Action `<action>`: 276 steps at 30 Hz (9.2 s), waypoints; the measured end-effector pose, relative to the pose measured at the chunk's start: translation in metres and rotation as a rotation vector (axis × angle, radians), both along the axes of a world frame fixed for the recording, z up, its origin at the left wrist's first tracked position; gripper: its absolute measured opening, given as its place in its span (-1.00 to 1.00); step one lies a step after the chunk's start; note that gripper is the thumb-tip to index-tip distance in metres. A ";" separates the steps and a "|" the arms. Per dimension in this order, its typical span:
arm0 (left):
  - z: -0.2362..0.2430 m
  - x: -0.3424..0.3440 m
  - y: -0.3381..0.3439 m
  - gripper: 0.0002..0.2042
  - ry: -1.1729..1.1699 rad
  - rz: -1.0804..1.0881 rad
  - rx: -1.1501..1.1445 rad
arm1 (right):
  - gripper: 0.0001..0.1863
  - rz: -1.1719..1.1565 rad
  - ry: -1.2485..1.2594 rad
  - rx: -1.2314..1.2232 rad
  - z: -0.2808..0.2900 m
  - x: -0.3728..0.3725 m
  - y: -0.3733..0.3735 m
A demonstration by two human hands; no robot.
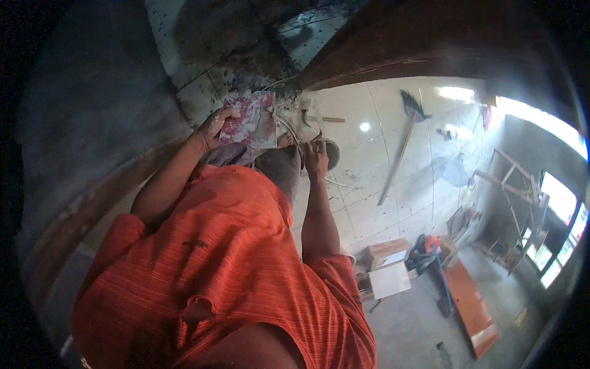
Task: The person applies plaster to the edge of a wall using a trowel and a hawk, smoothing the material along the corner.
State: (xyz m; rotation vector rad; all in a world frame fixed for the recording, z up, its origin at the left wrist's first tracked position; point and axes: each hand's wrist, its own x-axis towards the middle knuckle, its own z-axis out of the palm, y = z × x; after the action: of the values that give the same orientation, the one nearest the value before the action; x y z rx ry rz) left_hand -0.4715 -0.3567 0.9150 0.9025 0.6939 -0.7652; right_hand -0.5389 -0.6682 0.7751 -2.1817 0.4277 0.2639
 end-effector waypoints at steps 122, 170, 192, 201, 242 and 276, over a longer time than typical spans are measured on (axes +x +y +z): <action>-0.138 -0.141 -0.031 -0.73 0.050 0.306 -0.019 | -0.57 -0.055 0.129 0.063 0.095 0.060 -0.073; 0.010 -0.176 -0.073 -0.75 -0.437 -0.073 -0.112 | -0.51 -0.231 -0.510 0.325 0.169 -0.219 -0.134; 0.131 -0.158 -0.081 -0.65 -0.464 -0.170 -0.413 | -0.57 0.045 -0.308 0.503 0.146 -0.250 -0.060; 0.125 -0.156 -0.108 -0.65 -0.683 -0.018 -0.226 | -0.65 -0.328 -0.314 0.555 0.108 -0.254 -0.073; 0.077 -0.118 -0.081 -0.24 -1.969 -0.994 0.565 | -0.55 -0.475 -0.383 1.307 0.162 -0.216 0.118; -0.348 -0.010 0.024 -0.48 -0.969 -2.443 1.022 | -0.59 -0.850 -0.109 0.653 -0.267 0.032 0.150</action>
State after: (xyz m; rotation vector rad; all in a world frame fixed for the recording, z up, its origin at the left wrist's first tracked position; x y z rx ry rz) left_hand -0.4814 -0.3331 0.5667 2.7076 -1.6194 -1.6970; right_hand -0.5065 -0.5185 0.5077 -1.2323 0.9954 -0.1725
